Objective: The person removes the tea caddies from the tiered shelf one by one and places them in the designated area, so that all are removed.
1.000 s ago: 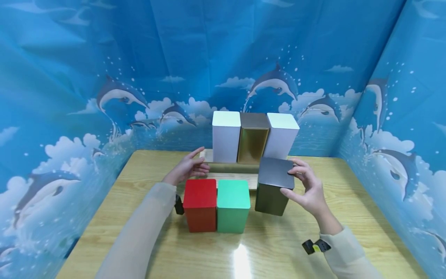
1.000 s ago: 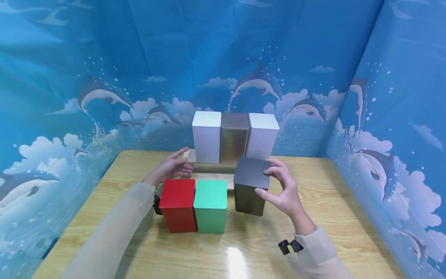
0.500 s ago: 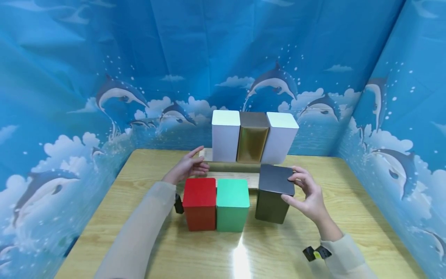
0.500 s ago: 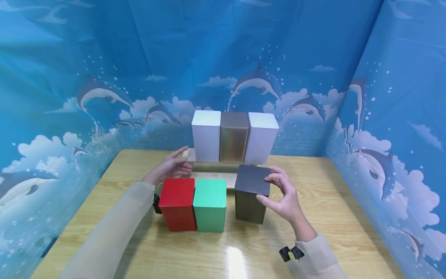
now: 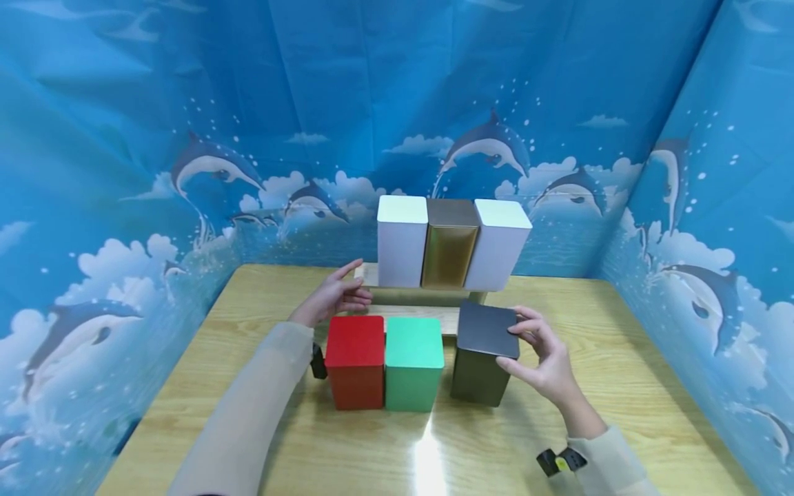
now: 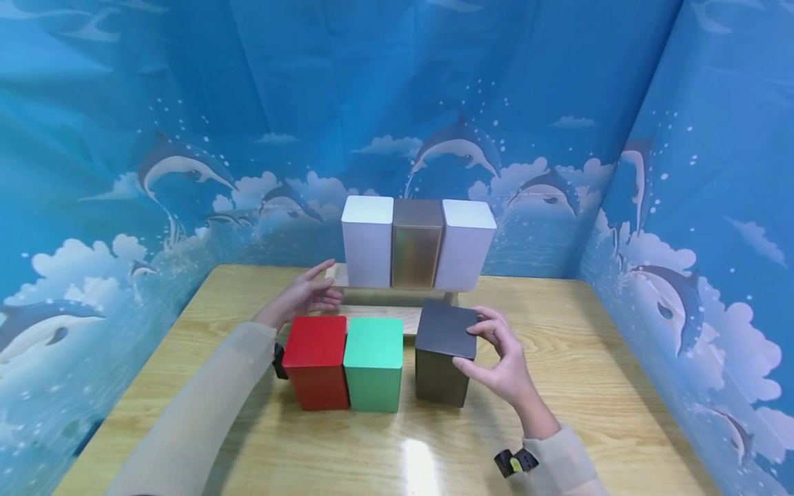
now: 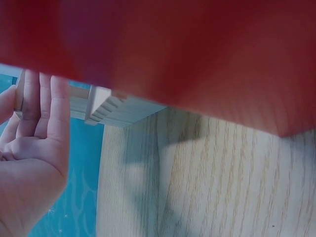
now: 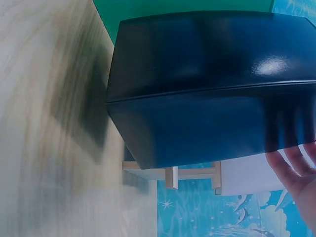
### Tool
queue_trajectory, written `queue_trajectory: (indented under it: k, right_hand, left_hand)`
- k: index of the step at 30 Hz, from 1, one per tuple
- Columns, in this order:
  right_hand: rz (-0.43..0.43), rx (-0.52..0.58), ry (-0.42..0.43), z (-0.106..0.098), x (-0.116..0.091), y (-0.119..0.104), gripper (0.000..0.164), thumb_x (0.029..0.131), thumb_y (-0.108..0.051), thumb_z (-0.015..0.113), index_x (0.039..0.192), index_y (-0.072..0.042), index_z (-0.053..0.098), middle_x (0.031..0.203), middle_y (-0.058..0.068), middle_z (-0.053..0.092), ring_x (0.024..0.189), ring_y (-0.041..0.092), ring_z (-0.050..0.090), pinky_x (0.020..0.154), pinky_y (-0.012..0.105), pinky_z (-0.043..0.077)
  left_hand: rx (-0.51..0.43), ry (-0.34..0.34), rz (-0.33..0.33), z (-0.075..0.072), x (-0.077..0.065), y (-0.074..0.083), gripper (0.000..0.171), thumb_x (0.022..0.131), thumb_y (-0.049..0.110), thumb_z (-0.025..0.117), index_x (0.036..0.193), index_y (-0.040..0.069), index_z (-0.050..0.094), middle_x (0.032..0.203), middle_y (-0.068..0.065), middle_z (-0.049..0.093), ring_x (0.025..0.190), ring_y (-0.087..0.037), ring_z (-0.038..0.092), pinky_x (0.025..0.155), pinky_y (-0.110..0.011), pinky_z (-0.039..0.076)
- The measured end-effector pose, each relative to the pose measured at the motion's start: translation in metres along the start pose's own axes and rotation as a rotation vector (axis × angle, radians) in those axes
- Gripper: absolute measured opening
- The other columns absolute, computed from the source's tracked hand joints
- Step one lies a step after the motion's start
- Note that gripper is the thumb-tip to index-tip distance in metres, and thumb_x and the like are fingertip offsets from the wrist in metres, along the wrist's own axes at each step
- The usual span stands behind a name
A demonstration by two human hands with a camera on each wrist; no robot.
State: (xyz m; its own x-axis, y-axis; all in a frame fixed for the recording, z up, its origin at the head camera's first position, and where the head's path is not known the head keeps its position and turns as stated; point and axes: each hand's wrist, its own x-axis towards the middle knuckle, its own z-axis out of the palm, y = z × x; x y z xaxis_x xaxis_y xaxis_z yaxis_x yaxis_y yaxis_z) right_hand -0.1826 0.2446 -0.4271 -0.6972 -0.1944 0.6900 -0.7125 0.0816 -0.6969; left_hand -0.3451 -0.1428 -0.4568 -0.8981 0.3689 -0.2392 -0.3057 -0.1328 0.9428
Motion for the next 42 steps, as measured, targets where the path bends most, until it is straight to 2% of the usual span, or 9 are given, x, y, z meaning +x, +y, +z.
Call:
queue_trajectory:
  k: [3,12,19,28,35,42]
  right_hand:
    - [-0.013,0.017,-0.011,0.002,-0.003,0.003,0.047,0.057,0.027,0.068,0.100,0.017,0.051,0.124,0.038,0.038,0.115,0.025,0.047,0.092,0.023,0.045]
    - [0.085,0.010,-0.027,0.005,-0.014,0.007,0.044,0.059,0.025,0.068,0.099,0.013,0.052,0.124,0.036,0.039,0.115,0.018,0.049,0.091,0.023,0.046]
    - [0.089,0.030,-0.055,0.005,-0.018,0.010,0.043,0.059,0.025,0.068,0.098,0.014,0.052,0.123,0.039,0.038,0.116,0.019,0.048,0.093,0.023,0.045]
    - [0.093,-0.013,-0.132,0.002,-0.020,0.013,0.045,0.060,0.024,0.070,0.099,0.010,0.053,0.125,0.037,0.038,0.121,0.020,0.044,0.095,0.023,0.042]
    - [0.107,-0.048,-0.190,0.001,-0.016,0.013,0.045,0.065,0.020,0.070,0.105,0.007,0.053,0.131,0.033,0.038,0.123,0.017,0.044,0.097,0.022,0.041]
    - [0.167,-0.056,-0.223,0.002,-0.014,0.014,0.044,0.070,0.015,0.071,0.108,0.002,0.053,0.138,0.024,0.037,0.125,0.016,0.042,0.099,0.023,0.039]
  left_hand:
    - [0.001,0.004,0.004,0.000,0.000,0.000,0.054,0.097,0.021,0.051,0.145,0.033,0.030,0.098,-0.020,0.066,0.084,-0.030,0.067,0.082,-0.044,0.051]
    - [-0.010,0.003,-0.012,0.001,0.001,-0.004,0.054,0.096,0.021,0.052,0.144,0.033,0.031,0.095,-0.018,0.067,0.082,-0.028,0.068,0.081,-0.042,0.052]
    - [-0.008,0.005,-0.006,0.001,0.001,-0.005,0.054,0.097,0.020,0.050,0.146,0.032,0.029,0.098,-0.021,0.066,0.081,-0.027,0.068,0.079,-0.042,0.053]
    - [-0.033,0.002,-0.005,0.000,0.002,-0.003,0.051,0.097,0.020,0.050,0.143,0.034,0.033,0.097,-0.020,0.067,0.081,-0.026,0.068,0.076,-0.040,0.054]
    - [-0.030,0.001,-0.001,0.000,0.001,-0.002,0.051,0.098,0.019,0.049,0.144,0.033,0.031,0.094,-0.019,0.067,0.078,-0.024,0.068,0.075,-0.039,0.055]
    - [-0.018,0.003,-0.002,0.001,0.000,-0.001,0.053,0.098,0.019,0.048,0.145,0.032,0.029,0.093,-0.017,0.068,0.079,-0.024,0.068,0.076,-0.039,0.054]
